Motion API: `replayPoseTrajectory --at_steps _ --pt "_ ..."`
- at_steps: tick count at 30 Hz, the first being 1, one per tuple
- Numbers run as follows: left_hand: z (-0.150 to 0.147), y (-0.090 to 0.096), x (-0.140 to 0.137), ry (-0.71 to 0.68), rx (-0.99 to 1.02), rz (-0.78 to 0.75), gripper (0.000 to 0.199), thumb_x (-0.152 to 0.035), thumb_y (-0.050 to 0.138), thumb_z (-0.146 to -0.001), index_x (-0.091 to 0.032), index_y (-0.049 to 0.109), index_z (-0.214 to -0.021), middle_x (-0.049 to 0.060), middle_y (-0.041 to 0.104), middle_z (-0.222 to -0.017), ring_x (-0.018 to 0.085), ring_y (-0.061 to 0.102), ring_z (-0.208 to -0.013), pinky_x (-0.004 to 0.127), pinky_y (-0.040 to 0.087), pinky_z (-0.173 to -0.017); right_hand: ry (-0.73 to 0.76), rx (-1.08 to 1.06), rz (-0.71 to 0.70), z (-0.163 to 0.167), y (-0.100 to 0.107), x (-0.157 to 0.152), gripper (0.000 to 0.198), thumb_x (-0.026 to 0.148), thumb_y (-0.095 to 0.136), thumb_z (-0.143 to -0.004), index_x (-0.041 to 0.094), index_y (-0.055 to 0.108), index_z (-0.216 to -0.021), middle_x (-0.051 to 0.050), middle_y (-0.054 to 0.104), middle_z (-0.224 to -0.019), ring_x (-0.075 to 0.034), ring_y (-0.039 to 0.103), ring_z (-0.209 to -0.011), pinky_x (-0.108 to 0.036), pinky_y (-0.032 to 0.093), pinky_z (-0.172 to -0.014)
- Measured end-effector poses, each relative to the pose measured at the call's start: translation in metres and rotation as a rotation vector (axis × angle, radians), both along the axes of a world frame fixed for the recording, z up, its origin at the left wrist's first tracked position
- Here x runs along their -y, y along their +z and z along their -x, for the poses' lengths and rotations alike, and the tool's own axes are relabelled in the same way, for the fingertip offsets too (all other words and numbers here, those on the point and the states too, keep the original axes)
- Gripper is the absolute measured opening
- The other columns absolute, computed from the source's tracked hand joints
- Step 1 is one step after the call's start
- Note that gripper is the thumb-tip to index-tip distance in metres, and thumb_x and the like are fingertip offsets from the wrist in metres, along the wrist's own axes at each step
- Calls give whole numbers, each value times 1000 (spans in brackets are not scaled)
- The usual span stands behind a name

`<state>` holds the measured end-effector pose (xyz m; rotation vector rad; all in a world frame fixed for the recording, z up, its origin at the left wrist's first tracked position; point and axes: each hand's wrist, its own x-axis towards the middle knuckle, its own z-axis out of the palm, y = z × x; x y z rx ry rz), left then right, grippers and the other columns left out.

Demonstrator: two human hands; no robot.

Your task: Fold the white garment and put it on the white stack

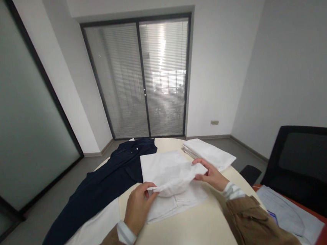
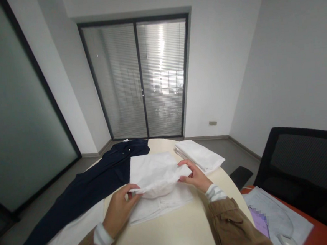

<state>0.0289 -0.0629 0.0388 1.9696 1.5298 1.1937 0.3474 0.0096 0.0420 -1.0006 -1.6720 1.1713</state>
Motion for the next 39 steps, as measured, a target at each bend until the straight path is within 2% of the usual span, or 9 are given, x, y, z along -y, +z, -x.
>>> replayPoseTrajectory --at_steps 4,7,12,16,21,28,34,37,39 --pt "3 1 4 19 -241 -176 15 -11 57 -80 -21 66 -85 2 60 -89 16 58 -74 27 44 -68 27 136 -117 -6 2 0 52 47 77 -70 23 50 -107 -5 55 -97 -16 52 -71 -28 44 -61" --pt "3 2 5 19 -449 -341 22 -2 56 -75 -21 65 -83 5 58 -95 20 56 -86 30 45 -71 88 203 -94 -10 4 0 48 48 77 -69 22 51 -100 -4 55 -89 -16 51 -70 -27 40 -61" --pt "3 2 3 -141 -669 -491 25 6 55 -73 -18 58 -76 7 58 -111 25 51 -102 36 45 -82 194 339 -53 -10 4 1 39 44 78 -67 21 54 -88 -1 55 -82 -18 52 -75 -29 43 -68" --pt "2 2 3 -339 -791 -371 23 2 56 -78 -18 58 -88 4 61 -107 24 50 -103 38 43 -87 251 458 30 -11 -4 -1 38 38 82 -60 20 58 -84 2 55 -80 -16 51 -77 -27 42 -70" --pt "-1 5 7 -409 -794 -144 14 -18 63 -82 -20 56 -94 4 61 -101 23 52 -96 39 41 -86 319 534 223 -14 -14 -2 43 39 83 -54 19 60 -85 7 49 -65 -12 46 -62 -22 36 -57" --pt "0 4 6 -434 -826 -96 15 -14 57 -83 -22 58 -96 4 63 -101 22 54 -95 38 40 -85 200 580 29 -10 -11 0 28 29 75 -62 20 59 -82 7 46 -62 -10 41 -58 -21 32 -54" --pt "3 4 6 -513 -823 -53 7 -26 62 -84 -23 60 -90 2 64 -97 21 59 -90 32 43 -77 56 792 28 -7 -2 1 47 60 60 -79 17 65 -63 3 47 -50 -12 41 -51 -26 32 -53" --pt "2 6 7 -506 -819 -39 6 -26 62 -84 -22 61 -88 2 65 -95 20 61 -88 31 44 -75 -180 943 -196 11 9 5 54 60 50 -87 18 62 -56 -5 58 -59 -17 53 -61 -31 41 -64" --pt "2 6 6 -499 -816 -40 5 -27 63 -83 -23 62 -87 1 65 -93 20 62 -87 30 45 -74 -238 927 -413 33 13 12 47 53 47 -91 18 68 -69 -10 66 -79 -24 60 -82 -37 45 -80"
